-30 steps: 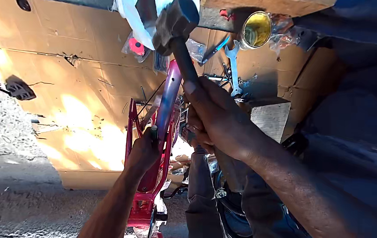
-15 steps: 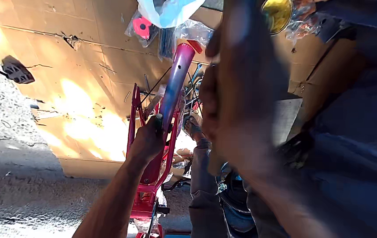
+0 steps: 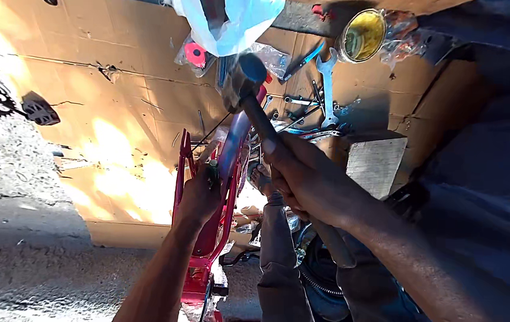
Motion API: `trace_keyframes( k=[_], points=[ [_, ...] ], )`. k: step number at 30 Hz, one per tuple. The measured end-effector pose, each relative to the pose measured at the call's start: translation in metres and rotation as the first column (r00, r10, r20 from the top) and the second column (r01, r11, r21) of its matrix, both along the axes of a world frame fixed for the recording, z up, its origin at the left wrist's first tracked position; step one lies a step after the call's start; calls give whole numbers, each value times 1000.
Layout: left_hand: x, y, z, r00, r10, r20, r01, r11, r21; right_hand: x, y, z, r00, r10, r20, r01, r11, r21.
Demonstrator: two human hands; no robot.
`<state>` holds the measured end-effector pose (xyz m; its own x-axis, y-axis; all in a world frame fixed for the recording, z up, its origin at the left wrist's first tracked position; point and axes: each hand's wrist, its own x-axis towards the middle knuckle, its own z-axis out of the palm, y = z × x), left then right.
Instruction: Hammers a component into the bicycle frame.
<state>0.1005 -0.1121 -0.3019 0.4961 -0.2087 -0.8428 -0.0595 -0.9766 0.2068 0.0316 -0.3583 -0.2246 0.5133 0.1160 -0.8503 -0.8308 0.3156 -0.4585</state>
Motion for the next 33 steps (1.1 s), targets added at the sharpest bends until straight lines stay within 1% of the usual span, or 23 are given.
trace_keyframes(
  k=[2, 6, 10, 12, 16, 20, 21, 22, 23, 24, 25, 26, 27, 28, 29, 30, 31, 32, 33],
  points=[
    [-2, 1, -1, 999, -19, -46, 20, 999, 29, -18, 4, -5, 999, 41, -25, -41, 999, 1],
    [0, 6, 3, 995, -31, -94, 34, 999, 37, -47, 14, -15, 996, 47, -81, -45, 999, 30],
    [4, 3, 6, 988, 17, -155, -18, 1000, -3, -58, 17, -18, 994, 50, -97, -47, 998, 34],
    [7, 1, 5, 980, 42, -196, -47, 999, -21, -58, 17, -18, 995, 52, -85, -49, 998, 35],
    [9, 0, 4, 967, 15, -254, -33, 997, -67, -47, 19, -16, 996, 82, -37, -80, 995, 60],
    [10, 0, 7, 954, 41, -296, -67, 994, -81, -20, 10, -2, 992, 124, 24, -126, 989, 79],
    [11, -1, 8, 954, 46, -298, -73, 994, -82, -10, 3, 8, 993, 105, 48, -108, 992, 64],
    [11, 0, 8, 954, 46, -297, -76, 993, -91, -2, -6, 21, 995, 43, 89, -46, 998, 36],
    [12, 0, 6, 952, 38, -305, -71, 993, -98, 3, -14, 33, 985, -73, 157, 71, 997, 17],
    [13, 2, 2, 950, 25, -312, -57, 994, -93, 2, -19, 39, 941, -222, 254, 223, 974, 27],
    [14, 2, 1, 948, 22, -318, -54, 994, -93, -5, -19, 38, 879, -322, 351, 327, 944, 45],
    [13, 2, 1, 945, 23, -327, -57, 994, -94, -19, -10, 35, 860, -351, 370, 373, 928, 12],
    [13, 4, 1, 944, 11, -330, -43, 995, -89, -26, 14, 35, 892, -334, 305, 383, 916, -119],
    [13, 5, 1, 946, -1, -324, -26, 997, -78, -31, 34, 29, 963, -184, 197, 227, 948, -222],
    [13, 4, 4, 948, -14, -319, -8, 998, -69, -31, 44, 18, 999, 2, 45, 5, 989, -148],
    [14, 1, 8, 949, -28, -314, 8, 998, -64, -27, 44, 8, 986, 134, -94, -131, 991, 39],
    [16, -2, 7, 946, -43, -322, 27, 998, -54, -22, 38, 2, 968, 191, -162, -166, 973, 160],
    [15, -2, 7, 941, -41, -335, 27, 999, -47, -20, 32, 3, 976, 145, -162, -116, 977, 177],
    [11, 0, 8, 939, -25, -342, 11, 999, -42, -18, 27, 8, 993, 50, -105, -37, 991, 131]
  ],
)
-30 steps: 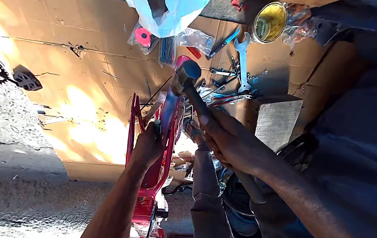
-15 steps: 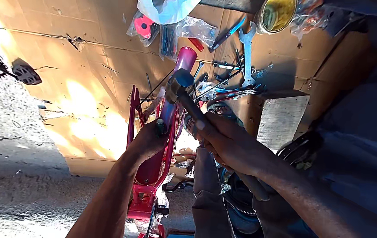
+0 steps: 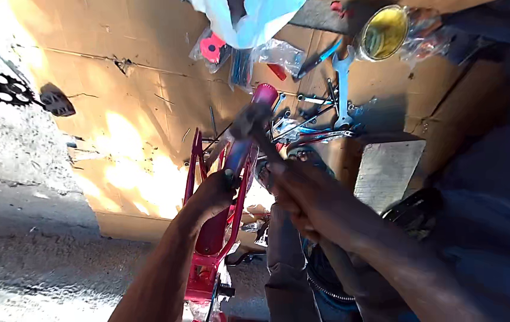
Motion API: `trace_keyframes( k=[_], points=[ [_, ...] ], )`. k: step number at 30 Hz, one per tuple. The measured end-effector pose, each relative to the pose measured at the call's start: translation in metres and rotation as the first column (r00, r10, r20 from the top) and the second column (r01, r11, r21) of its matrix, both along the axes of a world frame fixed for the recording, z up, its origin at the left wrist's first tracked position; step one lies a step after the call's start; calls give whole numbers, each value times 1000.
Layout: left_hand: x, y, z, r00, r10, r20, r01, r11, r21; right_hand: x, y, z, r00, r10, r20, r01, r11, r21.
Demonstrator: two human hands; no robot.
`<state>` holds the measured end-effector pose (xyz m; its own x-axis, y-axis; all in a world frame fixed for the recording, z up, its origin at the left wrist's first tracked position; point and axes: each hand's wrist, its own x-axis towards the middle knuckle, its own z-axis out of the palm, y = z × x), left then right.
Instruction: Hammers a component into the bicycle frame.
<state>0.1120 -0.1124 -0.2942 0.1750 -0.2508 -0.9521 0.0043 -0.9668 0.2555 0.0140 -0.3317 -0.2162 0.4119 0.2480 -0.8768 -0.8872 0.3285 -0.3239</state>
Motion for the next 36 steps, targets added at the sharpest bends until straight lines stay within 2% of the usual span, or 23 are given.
trace_keyframes(
  k=[2, 5, 9, 13, 16, 19, 21, 23, 26, 28, 29, 31, 32, 33, 34, 36],
  points=[
    [1, -2, -1, 1000, 28, 8, -28, 1000, 11, 16, -15, 7, 972, -157, 172, 176, 979, -100],
    [4, -3, 0, 997, 81, 14, -81, 996, 32, 30, -30, 10, 942, -164, 294, 220, 961, -166],
    [-2, 0, 2, 987, 158, 41, -159, 987, 27, 22, -30, 10, 957, -64, 282, 113, 981, -160],
    [-6, 18, 8, 988, 110, 108, -107, 994, -30, -5, -23, -5, 957, 3, 288, 59, 976, -208],
    [-8, 21, 10, 985, 91, 144, -89, 996, -21, -33, -17, -19, 976, 17, 217, 34, 972, -232],
    [-4, 7, 3, 997, 39, 65, -37, 999, -32, -62, -15, -29, 986, 46, 162, -2, 964, -265],
    [1, 9, -8, 1000, -29, 9, 30, 993, -118, -78, -14, -31, 992, 67, 110, -32, 956, -292],
    [5, 13, -4, 999, -52, 0, 51, 980, -194, -90, -15, -32, 994, 71, 86, -42, 953, -302],
    [0, 23, 9, 992, -48, 116, 78, 960, -268, -104, -16, -36, 995, 43, 93, -13, 954, -301],
    [-8, 27, 9, 968, -21, 248, 72, 978, -198, -110, -17, -38, 996, 38, 79, -12, 952, -305],
    [-11, 22, 9, 958, -16, 286, 43, 995, -90, -113, -17, -40, 997, 38, 67, -16, 950, -311],
    [-12, 7, 7, 966, 2, 257, -23, 996, 81, -118, -16, -42, 998, 33, 58, -13, 947, -322],
    [-12, 4, 2, 975, 70, 211, -90, 992, 87, -120, -16, -43, 998, 32, 58, -12, 946, -324],
    [-14, 4, -4, 961, 204, 185, -219, 974, 65, -122, -16, -45, 998, 37, 55, -17, 945, -325],
    [-17, 4, -9, 904, 388, 182, -401, 915, 41, -124, -16, -46, 998, 36, 51, -18, 946, -323],
    [-22, 3, -16, 681, 692, 241, -715, 699, 12, -129, -16, -48, 999, 28, 39, -14, 948, -318]
  ],
)
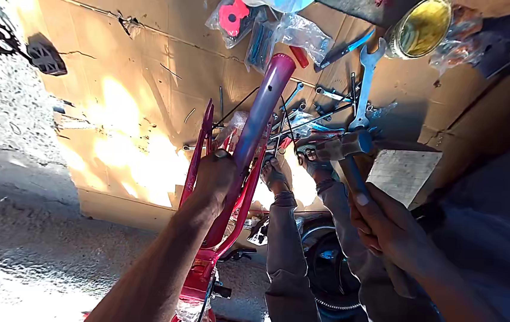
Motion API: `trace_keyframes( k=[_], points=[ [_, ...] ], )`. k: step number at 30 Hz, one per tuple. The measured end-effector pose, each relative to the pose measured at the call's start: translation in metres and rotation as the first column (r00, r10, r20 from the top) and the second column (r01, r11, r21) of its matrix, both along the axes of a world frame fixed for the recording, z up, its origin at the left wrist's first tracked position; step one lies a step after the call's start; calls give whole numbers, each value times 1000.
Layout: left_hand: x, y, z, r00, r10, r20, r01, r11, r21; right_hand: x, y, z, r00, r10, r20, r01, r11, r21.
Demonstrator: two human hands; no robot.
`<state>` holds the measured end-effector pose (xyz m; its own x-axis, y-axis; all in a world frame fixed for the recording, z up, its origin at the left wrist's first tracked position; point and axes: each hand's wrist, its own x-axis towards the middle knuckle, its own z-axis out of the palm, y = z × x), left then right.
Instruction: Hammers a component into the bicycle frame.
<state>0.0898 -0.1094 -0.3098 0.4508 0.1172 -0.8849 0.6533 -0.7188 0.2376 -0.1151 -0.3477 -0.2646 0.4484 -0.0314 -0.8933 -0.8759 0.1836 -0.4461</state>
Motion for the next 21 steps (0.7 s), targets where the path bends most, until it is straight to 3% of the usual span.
trace_keyframes(
  k=[1, 2, 4, 5, 6, 10, 11, 13, 14, 15, 18, 19, 21],
  points=[
    [-2, -1, 2, 997, 71, 35, -71, 997, -6, -2, 0, -2, 1000, 0, -9, 0, 1000, -1],
    [-5, 0, 7, 998, 17, 59, -15, 999, -41, -4, -1, -5, 1000, 5, -8, -5, 1000, -6],
    [-8, 8, 23, 927, -360, 103, 374, 908, -188, -7, -3, -10, 1000, 23, -11, -23, 999, -28],
    [-7, 14, 25, 870, -472, 145, 493, 831, -256, -8, -3, -12, 999, 31, -22, -32, 999, -40],
    [-5, 19, 25, 859, -486, 161, 511, 804, -303, -9, -3, -14, 999, 38, -37, -40, 998, -52],
    [-11, 18, 8, 978, -72, 197, 113, 972, -206, -7, -5, -18, 995, 60, -86, -66, 995, -75],
    [-12, 18, 10, 977, -103, 188, 143, 967, -209, -6, -6, -19, 994, 70, -88, -77, 994, -79],
    [-11, 21, 19, 921, -359, 154, 388, 884, -259, -4, -7, -19, 992, 84, -97, -93, 992, -86],
    [-10, 22, 19, 899, -410, 153, 437, 861, -259, -4, -6, -18, 990, 93, -103, -103, 991, -90],
    [-9, 22, 15, 918, -372, 136, 395, 886, -243, -4, -5, -18, 989, 103, -106, -113, 989, -93],
    [-9, 19, -2, 988, 28, 150, 11, 966, -257, -4, -3, -19, 985, 131, -116, -141, 986, -86],
    [-10, 15, -6, 984, 69, 162, -21, 958, -285, -3, -2, -20, 983, 138, -119, -148, 986, -81],
    [-12, 6, -14, 985, -24, 173, 74, 954, -291, -6, 2, -20, 981, 152, -123, -160, 985, -62]
  ],
)
